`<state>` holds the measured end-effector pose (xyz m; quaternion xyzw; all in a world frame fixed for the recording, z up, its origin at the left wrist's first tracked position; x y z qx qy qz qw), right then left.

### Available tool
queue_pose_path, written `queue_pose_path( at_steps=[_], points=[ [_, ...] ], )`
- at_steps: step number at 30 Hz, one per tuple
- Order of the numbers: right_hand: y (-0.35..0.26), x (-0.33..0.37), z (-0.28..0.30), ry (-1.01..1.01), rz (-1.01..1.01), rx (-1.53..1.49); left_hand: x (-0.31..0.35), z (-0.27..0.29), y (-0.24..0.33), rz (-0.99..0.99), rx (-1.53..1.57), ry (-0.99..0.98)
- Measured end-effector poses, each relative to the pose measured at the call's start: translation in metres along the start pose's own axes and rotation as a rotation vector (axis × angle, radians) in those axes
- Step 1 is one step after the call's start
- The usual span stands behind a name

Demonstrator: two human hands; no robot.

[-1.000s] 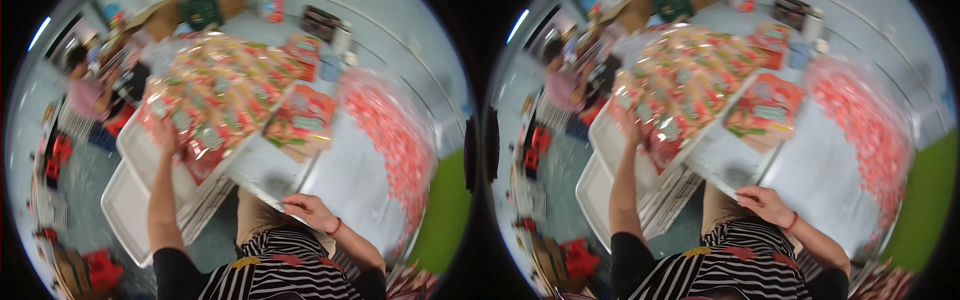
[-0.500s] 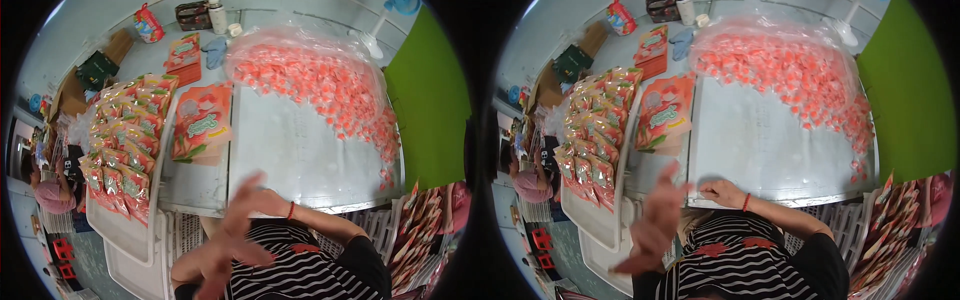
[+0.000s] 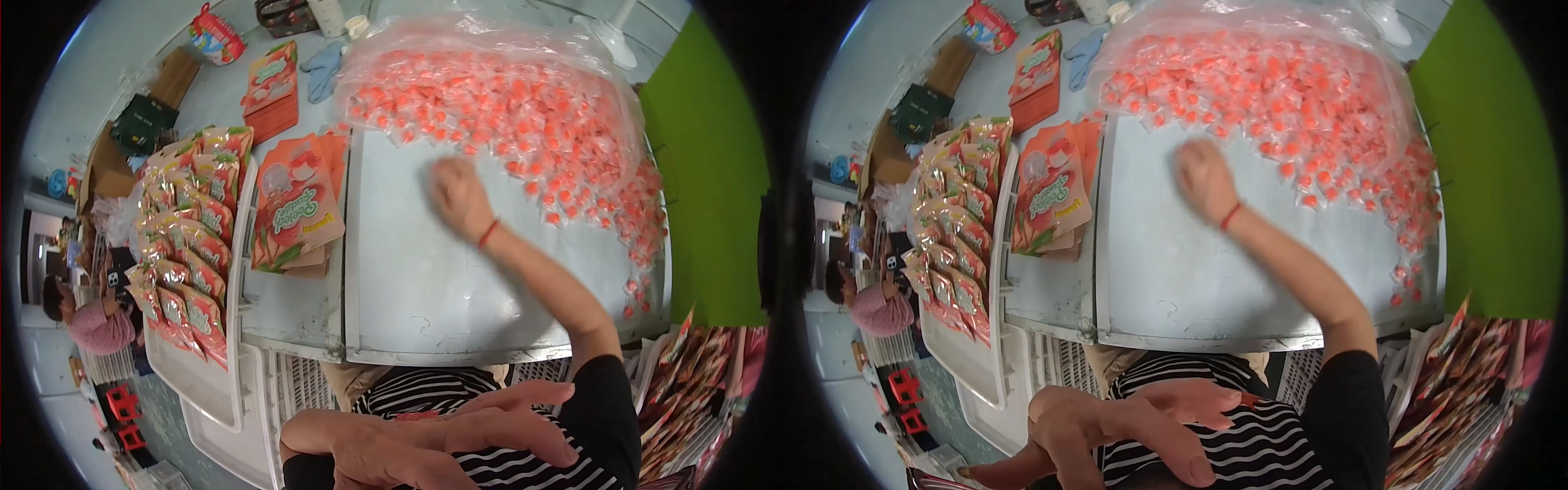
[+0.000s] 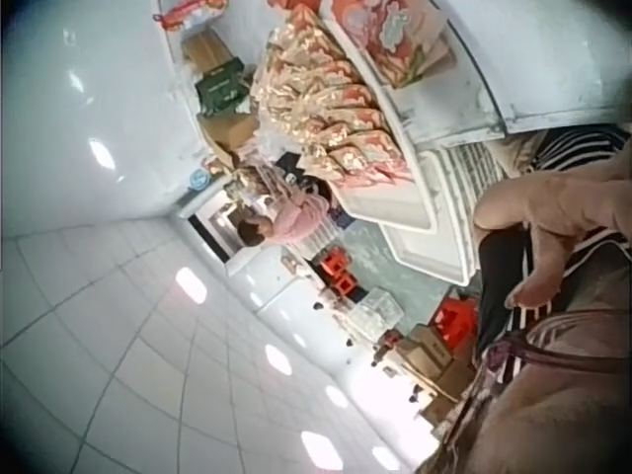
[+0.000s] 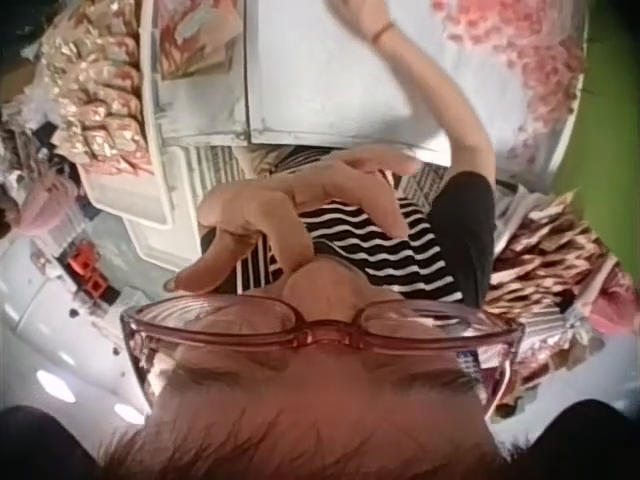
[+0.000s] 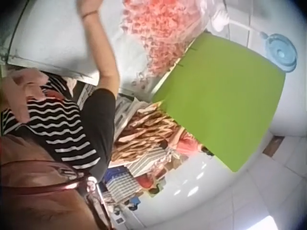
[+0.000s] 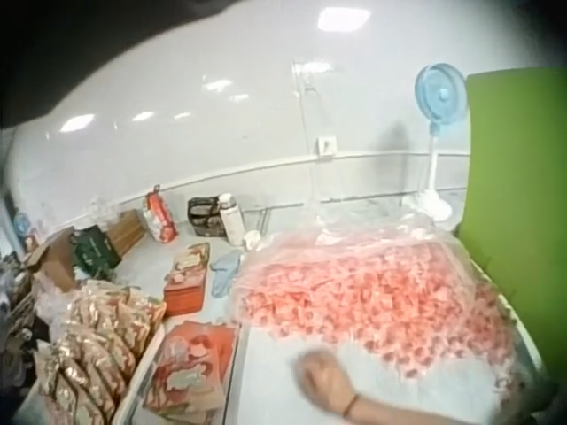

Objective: Manually fill branded plastic bags with small individual candies and stack them for shipment.

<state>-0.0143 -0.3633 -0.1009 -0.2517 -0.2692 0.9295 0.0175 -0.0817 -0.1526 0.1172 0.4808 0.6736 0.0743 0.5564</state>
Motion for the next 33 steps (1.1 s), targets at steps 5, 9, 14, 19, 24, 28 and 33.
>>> queue_pose_path(
  at_steps=[5,9,14,19,24,28,33],
  points=[
    [0.091,-0.107,0.010,-0.056,-0.034,0.576,0.067,0.027,-0.019,0.125,-0.332,-0.035],
    [0.105,-0.143,0.002,-0.237,-0.331,0.666,0.084,0.055,0.001,0.582,-0.748,0.463],
    [0.098,-0.160,0.009,-0.622,-0.501,0.598,0.164,0.096,0.014,0.842,-1.373,0.768],
    [0.102,-0.119,0.018,-0.522,-0.199,0.589,0.199,0.138,0.054,0.653,-2.006,0.585],
    [0.097,-0.077,0.043,-0.675,0.000,0.685,0.223,0.168,0.072,0.824,-2.228,0.441],
    [0.143,-0.034,0.065,-0.620,0.080,0.591,0.225,0.188,0.066,0.829,-2.158,0.326],
    [0.037,-0.038,0.081,-0.782,-0.279,0.734,0.225,0.175,0.073,0.805,-2.259,0.266]
  ],
)
Point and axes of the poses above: each hand's wrist, its own x-axis away from the middle knuckle, its own z-axis out of the back of the hand, y = z × x, the point moved 2 cm from there along -x, towards the middle knuckle, and after that the axes turned 11 degrees about -y, right-handed, at the moved point
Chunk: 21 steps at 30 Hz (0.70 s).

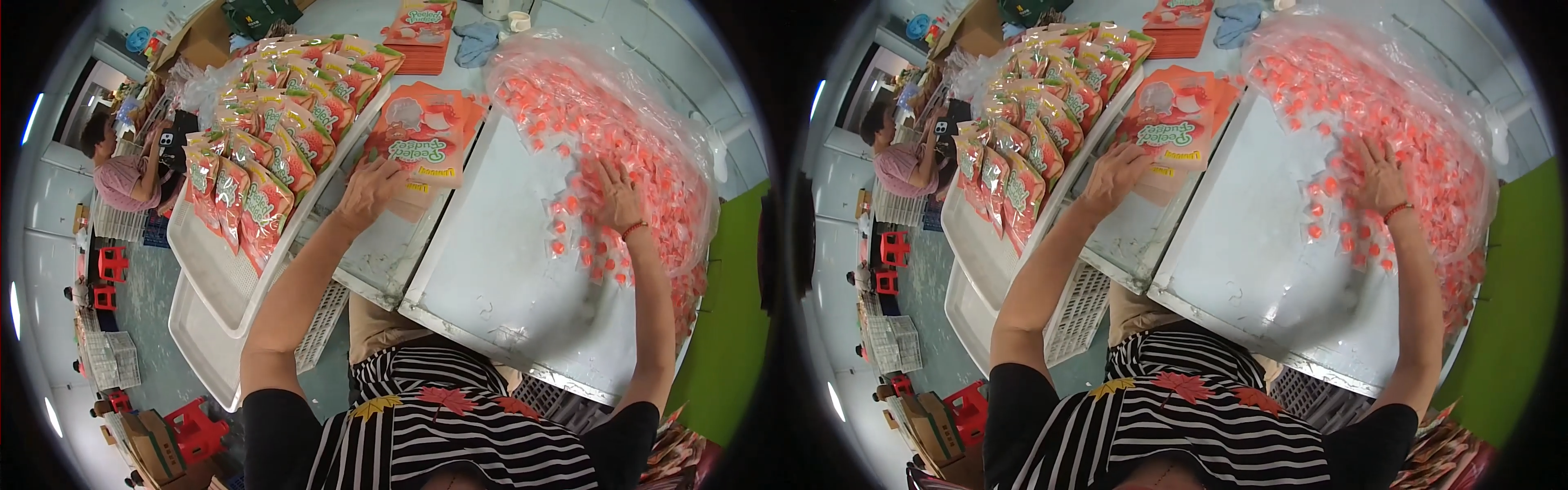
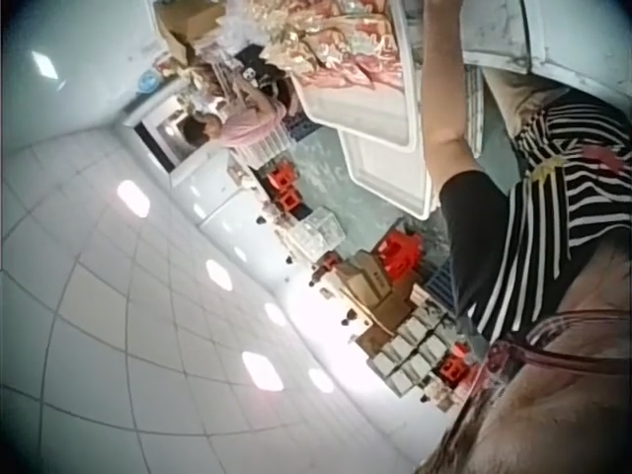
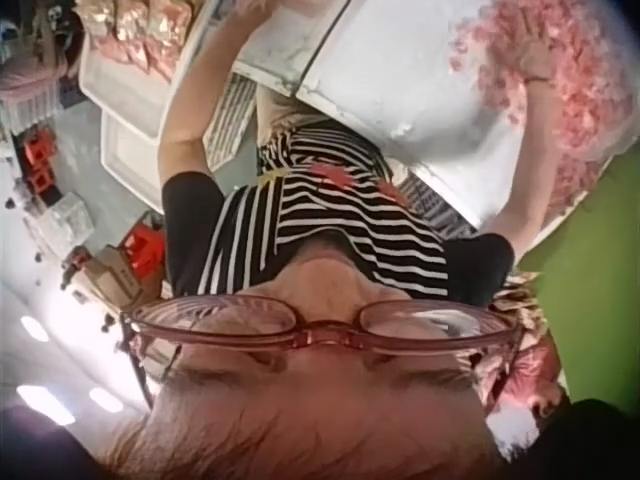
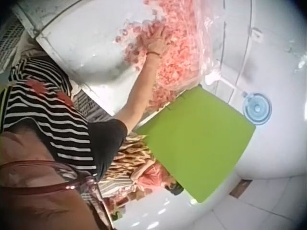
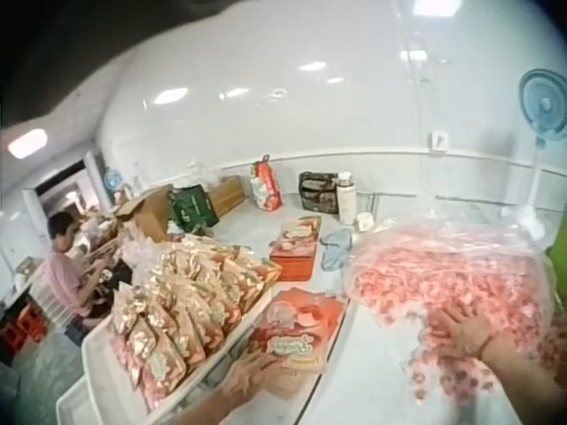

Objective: Manually fill branded plastic bags with small individual candies and stack them for shipment.

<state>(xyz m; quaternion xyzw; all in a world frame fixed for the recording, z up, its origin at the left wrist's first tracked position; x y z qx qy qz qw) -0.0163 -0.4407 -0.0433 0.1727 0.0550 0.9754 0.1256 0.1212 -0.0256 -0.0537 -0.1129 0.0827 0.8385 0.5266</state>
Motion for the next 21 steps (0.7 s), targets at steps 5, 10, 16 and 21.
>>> queue_pose_path(
  at_steps=[5,10,16,21],
  points=[
    [-0.033,0.022,0.003,0.146,-0.062,0.114,-0.009,-0.011,-0.010,0.022,0.255,0.144],
    [-0.121,0.061,0.026,0.349,0.267,-0.780,-0.031,0.002,-0.004,0.286,0.360,0.055],
    [-0.232,0.020,0.016,0.305,0.327,-1.557,-0.040,-0.003,0.005,0.228,0.409,0.134],
    [-0.250,-0.017,-0.002,0.102,0.276,-1.797,-0.035,0.005,0.016,0.240,0.448,0.158]
  ],
)
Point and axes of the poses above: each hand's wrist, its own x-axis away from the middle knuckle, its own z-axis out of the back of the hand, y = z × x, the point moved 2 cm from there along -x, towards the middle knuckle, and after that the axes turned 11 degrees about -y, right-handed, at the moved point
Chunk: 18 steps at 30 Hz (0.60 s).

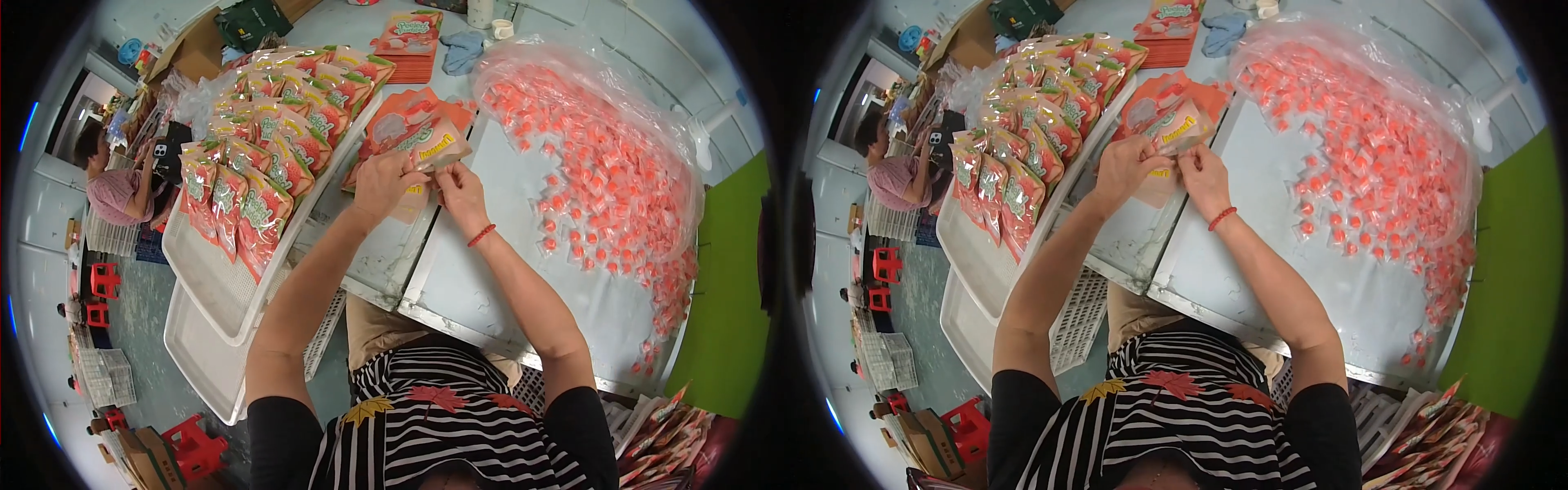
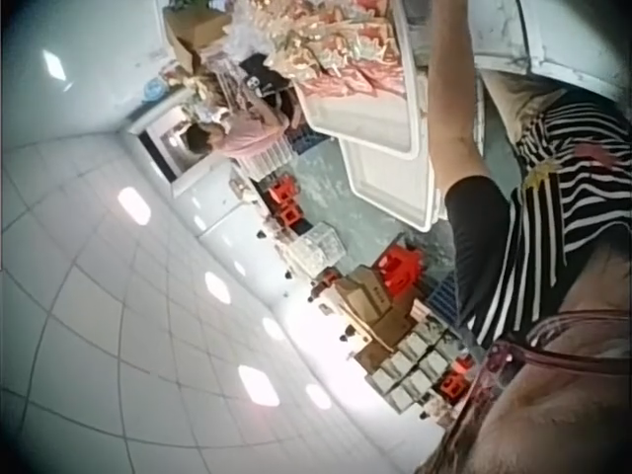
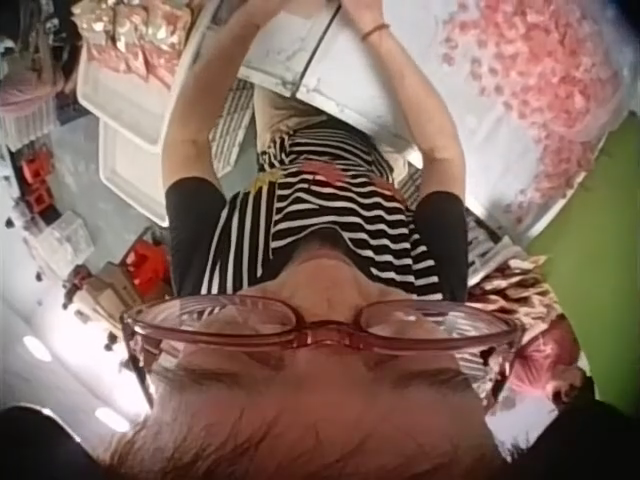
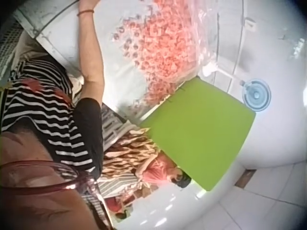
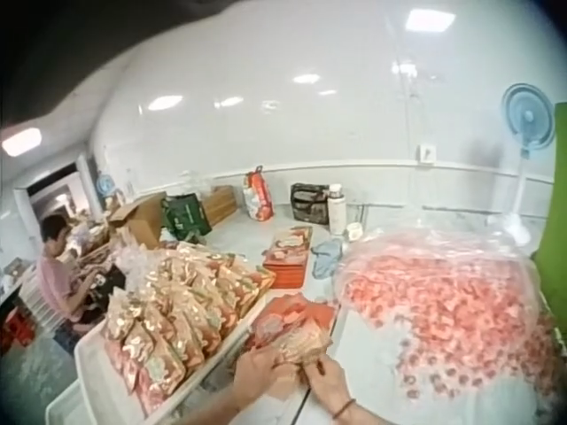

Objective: Manually fill branded plastic bags with small individual candies and stack them for shipment.

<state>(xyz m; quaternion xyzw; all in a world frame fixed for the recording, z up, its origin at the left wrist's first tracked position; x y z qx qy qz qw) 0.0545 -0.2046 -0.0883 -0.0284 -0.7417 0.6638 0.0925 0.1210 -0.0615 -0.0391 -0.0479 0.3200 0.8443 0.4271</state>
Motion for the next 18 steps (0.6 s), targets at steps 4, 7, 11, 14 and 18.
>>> queue_pose_path(
  at_steps=[4,7,11,14,18],
  points=[
    [0.000,0.002,0.002,0.039,0.078,0.221,0.006,0.006,0.003,-0.083,0.004,0.008],
    [0.001,0.002,0.006,0.047,-0.044,0.160,0.002,0.013,0.002,0.067,0.161,-0.029],
    [-0.009,0.018,-0.002,0.159,0.097,0.333,0.002,0.007,0.009,-0.002,-0.357,0.009],
    [-0.033,0.040,-0.020,0.230,0.320,0.572,0.006,-0.009,0.022,-0.034,-0.497,-0.086],
    [-0.028,0.040,-0.011,0.097,0.308,0.721,0.010,-0.017,0.041,-0.047,-0.535,-0.115]
  ],
)
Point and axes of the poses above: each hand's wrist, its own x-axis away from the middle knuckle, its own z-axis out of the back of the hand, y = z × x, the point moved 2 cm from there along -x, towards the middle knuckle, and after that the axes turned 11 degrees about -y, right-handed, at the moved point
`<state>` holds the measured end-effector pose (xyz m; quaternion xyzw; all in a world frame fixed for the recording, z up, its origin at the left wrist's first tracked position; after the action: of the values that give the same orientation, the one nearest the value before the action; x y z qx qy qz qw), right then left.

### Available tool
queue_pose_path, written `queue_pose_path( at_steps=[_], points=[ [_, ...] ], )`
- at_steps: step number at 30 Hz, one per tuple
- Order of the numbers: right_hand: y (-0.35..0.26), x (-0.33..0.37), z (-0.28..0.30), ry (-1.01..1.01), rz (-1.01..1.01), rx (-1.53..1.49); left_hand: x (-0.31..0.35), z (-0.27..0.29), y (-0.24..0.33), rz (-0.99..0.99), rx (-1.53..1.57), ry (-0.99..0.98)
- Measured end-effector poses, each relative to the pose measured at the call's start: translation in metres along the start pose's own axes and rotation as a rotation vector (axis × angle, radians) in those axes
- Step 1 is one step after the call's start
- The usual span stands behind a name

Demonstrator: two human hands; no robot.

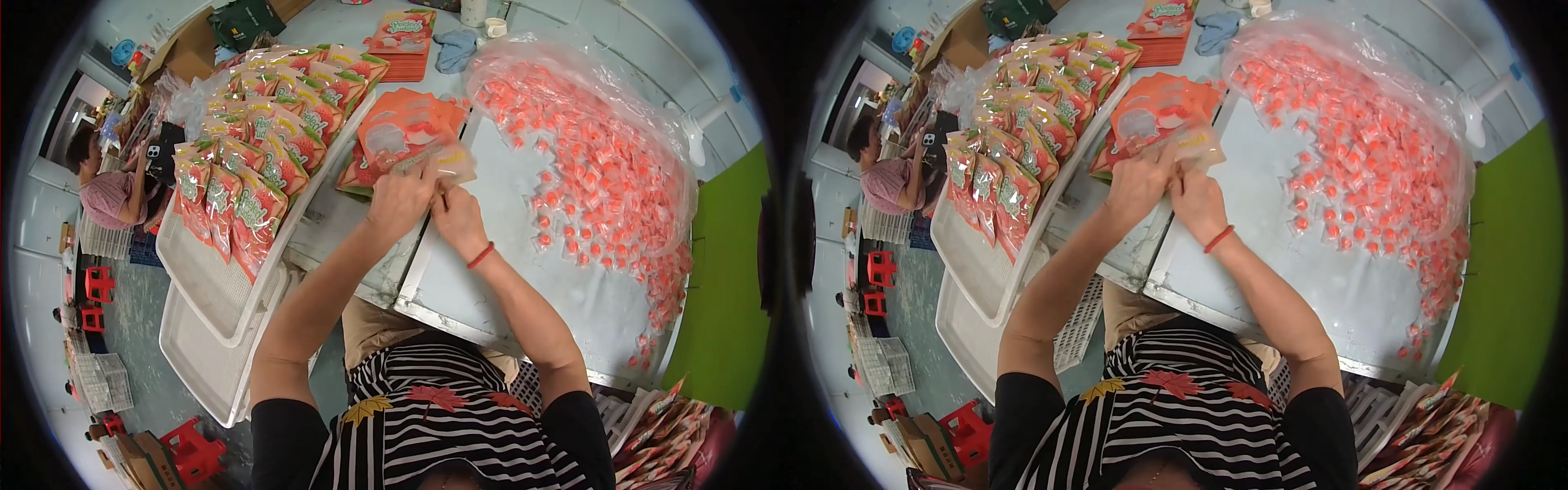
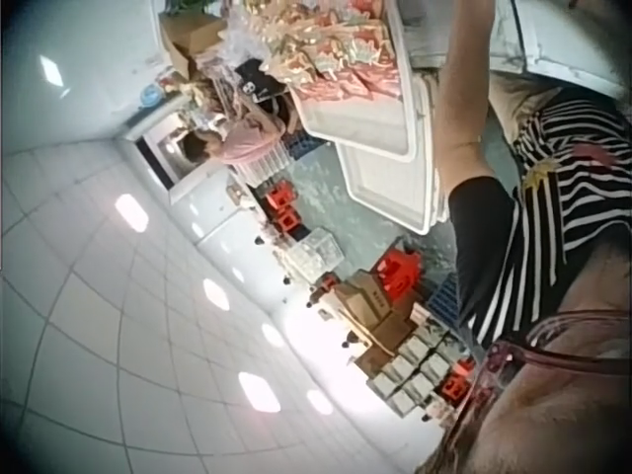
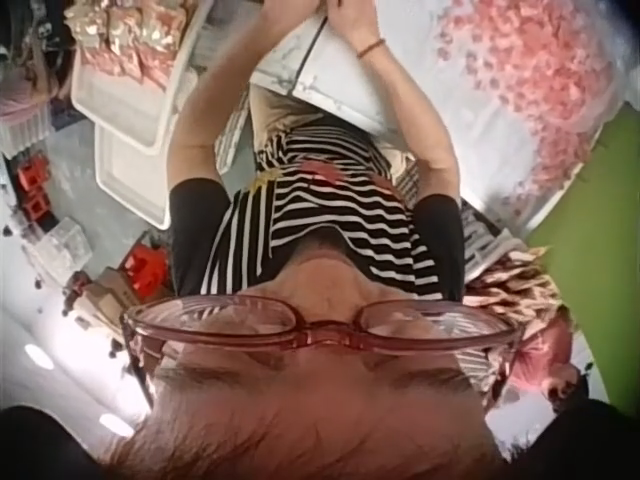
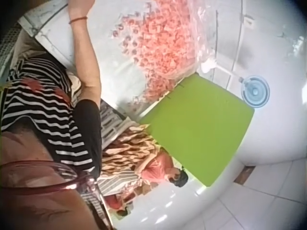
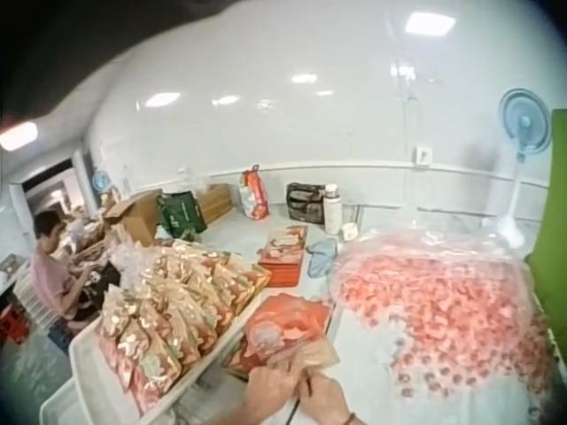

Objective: Manually fill branded plastic bags with small individual candies and stack them for shipment.

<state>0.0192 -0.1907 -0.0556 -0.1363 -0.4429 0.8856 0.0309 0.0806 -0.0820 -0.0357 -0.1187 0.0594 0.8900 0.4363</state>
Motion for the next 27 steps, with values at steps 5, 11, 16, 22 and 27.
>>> queue_pose_path(
  at_steps=[5,11,16,22,27],
  points=[
    [0.044,0.009,0.030,-0.732,-0.267,-1.649,0.009,0.010,0.027,-0.114,-0.036,0.092],
    [0.026,0.022,0.020,-0.534,-0.204,-1.906,0.019,0.016,0.056,-0.132,0.052,0.178],
    [0.053,0.035,0.016,-0.489,-0.198,-1.917,0.022,0.025,0.083,-0.165,0.174,0.143],
    [0.009,0.038,0.032,-0.473,0.025,-1.972,0.045,0.031,0.111,-0.258,0.347,0.106],
    [-0.006,0.034,0.044,-0.629,0.068,-2.073,0.055,0.064,0.117,-0.338,0.514,0.015]
  ],
)
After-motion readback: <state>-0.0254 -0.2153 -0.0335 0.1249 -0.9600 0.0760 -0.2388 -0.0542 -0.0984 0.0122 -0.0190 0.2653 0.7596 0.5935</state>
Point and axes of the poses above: each hand's wrist, its own x-axis away from the middle knuckle, its own z-axis out of the back of the hand, y = z × x, the point moved 2 cm from there along -x, towards the middle knuckle, and after that the axes turned 11 degrees about -y, right-handed, at the moved point
